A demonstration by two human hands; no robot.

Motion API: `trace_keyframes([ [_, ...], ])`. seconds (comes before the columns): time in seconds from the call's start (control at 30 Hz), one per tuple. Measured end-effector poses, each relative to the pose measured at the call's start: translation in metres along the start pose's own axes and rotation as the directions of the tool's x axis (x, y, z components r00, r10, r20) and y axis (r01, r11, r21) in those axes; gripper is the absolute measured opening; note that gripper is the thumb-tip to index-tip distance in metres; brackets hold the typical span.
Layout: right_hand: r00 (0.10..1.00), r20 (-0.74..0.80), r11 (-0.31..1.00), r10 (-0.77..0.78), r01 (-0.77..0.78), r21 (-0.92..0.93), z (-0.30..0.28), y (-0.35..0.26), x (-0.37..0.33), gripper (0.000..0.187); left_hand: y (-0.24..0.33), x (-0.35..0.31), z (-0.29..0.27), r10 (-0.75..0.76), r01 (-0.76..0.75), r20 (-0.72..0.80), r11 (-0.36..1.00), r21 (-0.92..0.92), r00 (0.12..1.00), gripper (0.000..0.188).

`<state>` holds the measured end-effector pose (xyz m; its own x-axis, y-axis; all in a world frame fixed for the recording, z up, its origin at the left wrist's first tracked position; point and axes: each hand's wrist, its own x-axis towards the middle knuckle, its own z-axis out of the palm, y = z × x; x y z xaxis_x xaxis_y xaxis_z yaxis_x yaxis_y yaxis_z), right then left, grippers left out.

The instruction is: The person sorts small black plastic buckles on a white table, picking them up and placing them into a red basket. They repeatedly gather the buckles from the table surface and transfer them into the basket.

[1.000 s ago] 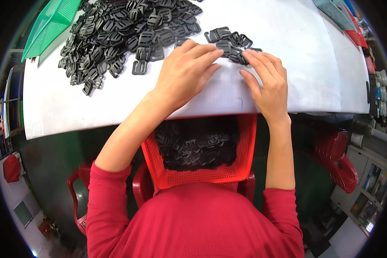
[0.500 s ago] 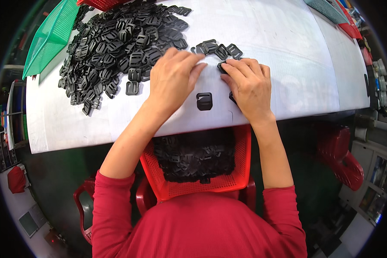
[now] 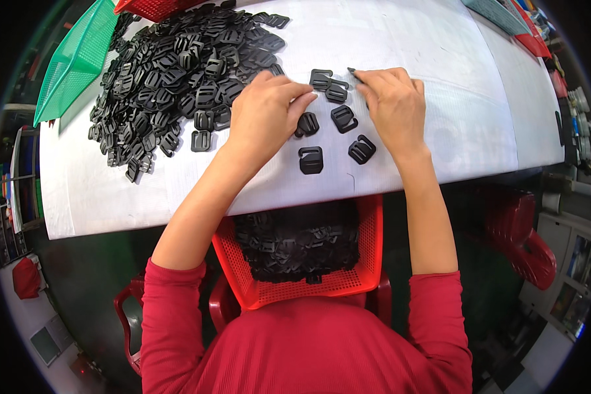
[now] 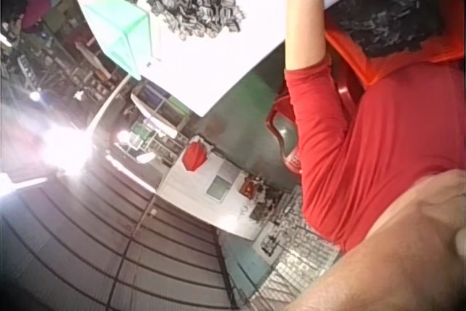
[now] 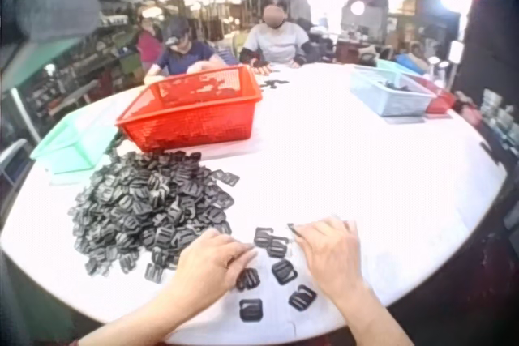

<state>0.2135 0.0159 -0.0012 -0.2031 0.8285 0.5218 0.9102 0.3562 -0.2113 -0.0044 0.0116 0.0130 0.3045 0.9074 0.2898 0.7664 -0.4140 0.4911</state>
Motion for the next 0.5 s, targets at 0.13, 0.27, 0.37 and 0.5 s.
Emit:
trace_keyframes([
  [0.13,0.831,0.316,0.805,0.457,-0.538,0.25,-0.008,0.01,0.02,0.025,-0.005,0.014,0.019,0.29,-0.264,-0.104,0.942,0.209,0.951,0.024],
  [0.27,0.994,-0.042,0.994,0.104,-0.105,-0.01,-0.005,0.005,0.009,0.027,-0.014,0.03,0.026,0.194,-0.19,-0.132,0.981,0.044,0.972,0.02],
  [0.37,0.994,0.079,0.981,-0.071,0.055,0.188,-0.009,-0.016,0.0,0.024,-0.007,0.04,0.018,-0.063,0.059,-0.013,0.977,-0.206,0.998,0.018],
  [0.5,0.992,0.049,0.993,-0.112,0.111,0.041,0.004,-0.015,0.0,0.015,-0.011,0.034,0.007,0.001,-0.003,-0.083,1.0,-0.023,0.997,0.018],
])
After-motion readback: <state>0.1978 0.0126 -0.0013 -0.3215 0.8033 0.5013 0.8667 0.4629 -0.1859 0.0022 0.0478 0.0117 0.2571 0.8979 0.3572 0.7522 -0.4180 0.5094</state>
